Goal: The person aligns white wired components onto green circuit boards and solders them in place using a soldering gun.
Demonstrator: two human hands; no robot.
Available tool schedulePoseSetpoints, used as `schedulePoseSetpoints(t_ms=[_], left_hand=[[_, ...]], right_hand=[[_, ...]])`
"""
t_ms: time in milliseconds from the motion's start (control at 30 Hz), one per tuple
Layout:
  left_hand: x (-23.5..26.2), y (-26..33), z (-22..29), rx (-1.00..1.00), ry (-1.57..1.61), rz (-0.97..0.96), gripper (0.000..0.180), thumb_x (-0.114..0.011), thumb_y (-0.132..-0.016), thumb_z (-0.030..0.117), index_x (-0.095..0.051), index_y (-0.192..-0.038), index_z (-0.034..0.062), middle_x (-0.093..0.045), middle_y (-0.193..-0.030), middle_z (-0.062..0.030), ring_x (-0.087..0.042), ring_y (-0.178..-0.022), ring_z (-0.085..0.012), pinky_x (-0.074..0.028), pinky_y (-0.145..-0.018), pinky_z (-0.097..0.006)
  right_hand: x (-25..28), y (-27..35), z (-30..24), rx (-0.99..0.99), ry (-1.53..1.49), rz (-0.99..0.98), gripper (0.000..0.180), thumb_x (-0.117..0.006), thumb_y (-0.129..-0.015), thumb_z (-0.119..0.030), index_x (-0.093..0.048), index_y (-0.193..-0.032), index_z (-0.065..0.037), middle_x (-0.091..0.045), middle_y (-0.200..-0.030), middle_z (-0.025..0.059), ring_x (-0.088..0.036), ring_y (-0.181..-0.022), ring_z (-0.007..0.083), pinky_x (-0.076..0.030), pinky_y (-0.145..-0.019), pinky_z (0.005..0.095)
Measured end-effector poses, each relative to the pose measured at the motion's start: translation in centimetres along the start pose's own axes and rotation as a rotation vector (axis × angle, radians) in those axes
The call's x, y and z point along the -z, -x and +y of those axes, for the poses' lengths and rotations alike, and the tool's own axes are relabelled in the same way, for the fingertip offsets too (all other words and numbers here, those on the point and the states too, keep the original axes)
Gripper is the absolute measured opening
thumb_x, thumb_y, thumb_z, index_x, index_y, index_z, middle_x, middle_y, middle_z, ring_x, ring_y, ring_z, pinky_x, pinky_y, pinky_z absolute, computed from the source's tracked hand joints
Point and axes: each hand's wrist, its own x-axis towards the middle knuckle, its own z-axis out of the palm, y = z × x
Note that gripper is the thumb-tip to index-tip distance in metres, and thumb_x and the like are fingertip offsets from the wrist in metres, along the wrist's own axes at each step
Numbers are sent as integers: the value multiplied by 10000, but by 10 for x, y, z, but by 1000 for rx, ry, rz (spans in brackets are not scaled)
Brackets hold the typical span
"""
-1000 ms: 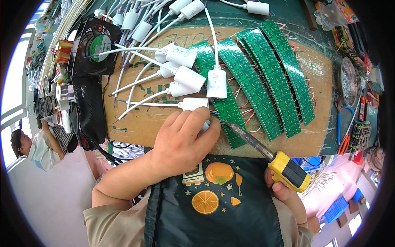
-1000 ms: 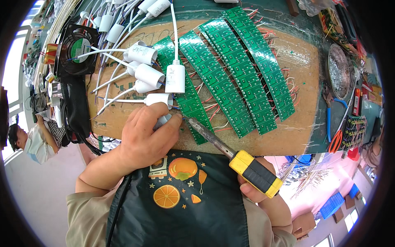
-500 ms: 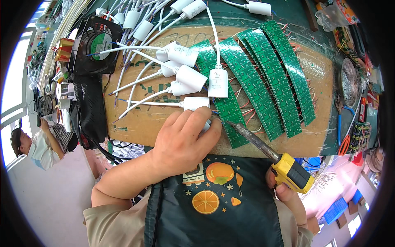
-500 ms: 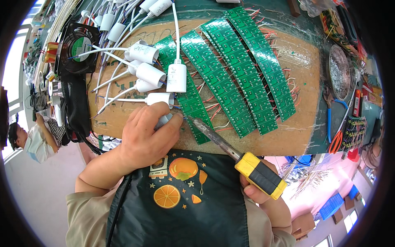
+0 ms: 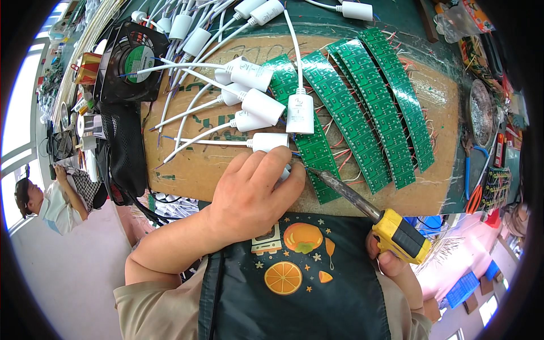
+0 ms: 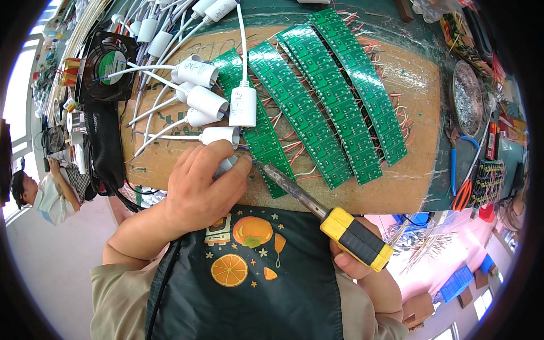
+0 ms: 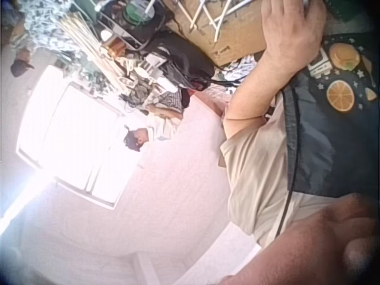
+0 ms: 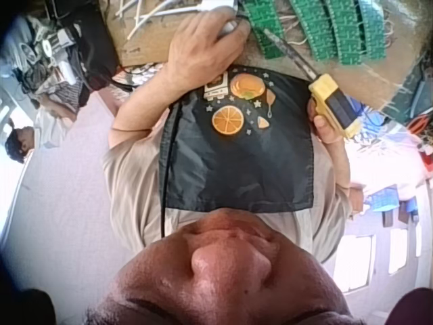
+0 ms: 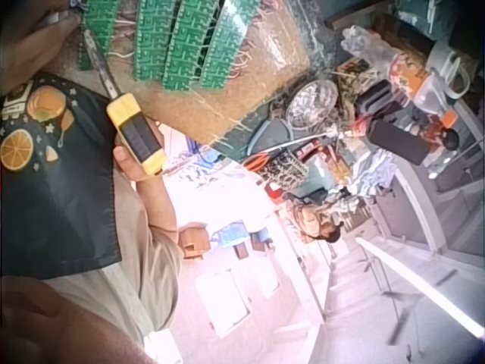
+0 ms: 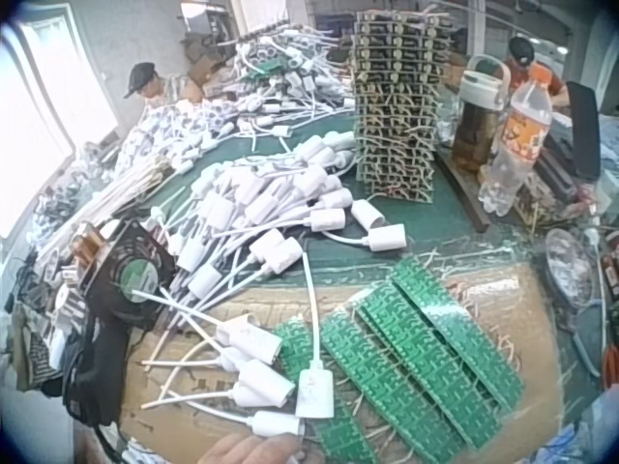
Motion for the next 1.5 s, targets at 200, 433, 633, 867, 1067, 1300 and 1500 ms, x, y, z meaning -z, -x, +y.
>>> schedulePoseSetpoints(t_ms=[200,433,633,867,1067,1300,1500], left_hand=[[0,1,-1,-8,-9,-2,413,-767,-661,67,-718,-1071,83,-553,-1045,-83,-571,-727,-215,-459,-631,-353],[1,0,0,-9,-2,2,407,-765,-659,61,-719,-1064,77,-557,-1047,-82,-569,-726,-212,-453,-621,-352],[0,0,-1,-15,-11,-2,405,-764,-658,58,-720,-1060,78,-559,-1042,-82,-571,-723,-211,-453,-627,-348],[0,0,0,-12,-12,9,400,-764,-654,57,-719,-1051,85,-557,-1041,-80,-570,-723,-211,-452,-628,-348],[1,0,0,-11,-14,-1,400,-765,-654,58,-719,-1050,88,-556,-1043,-78,-567,-720,-210,-450,-625,-349],[1,1,-1,-14,-20,0,413,-771,-654,66,-722,-1063,90,-558,-1053,-79,-566,-721,-210,-451,-625,-347],[5,2,-4,-26,-26,0,440,-783,-657,73,-722,-1091,107,-567,-1065,-79,-575,-748,-218,-453,-649,-347]], right_hand=[[0,-2,-2,34,46,-4,419,-744,-896,-410,-597,-724,-57,-582,-658,52,-549,-567,221,-412,-533,357],[4,0,0,-16,-13,-39,452,-771,-875,-440,-594,-731,-49,-580,-648,50,-547,-558,200,-411,-524,338],[-7,-5,-6,-31,-241,47,469,-821,-839,-439,-604,-806,-24,-570,-647,36,-527,-557,154,-407,-513,296],[-7,-2,-3,-47,-230,54,466,-824,-834,-435,-601,-805,-26,-572,-650,34,-530,-555,156,-415,-517,293],[-7,-3,-3,-38,-194,59,480,-822,-827,-454,-605,-794,-27,-572,-643,35,-533,-554,162,-423,-522,302],[-5,0,0,-38,-164,68,482,-817,-829,-464,-615,-798,-27,-577,-645,34,-541,-557,166,-425,-523,303],[-7,-3,-2,-38,-177,81,490,-818,-828,-472,-617,-802,-26,-578,-646,32,-543,-560,163,-426,-525,301]])
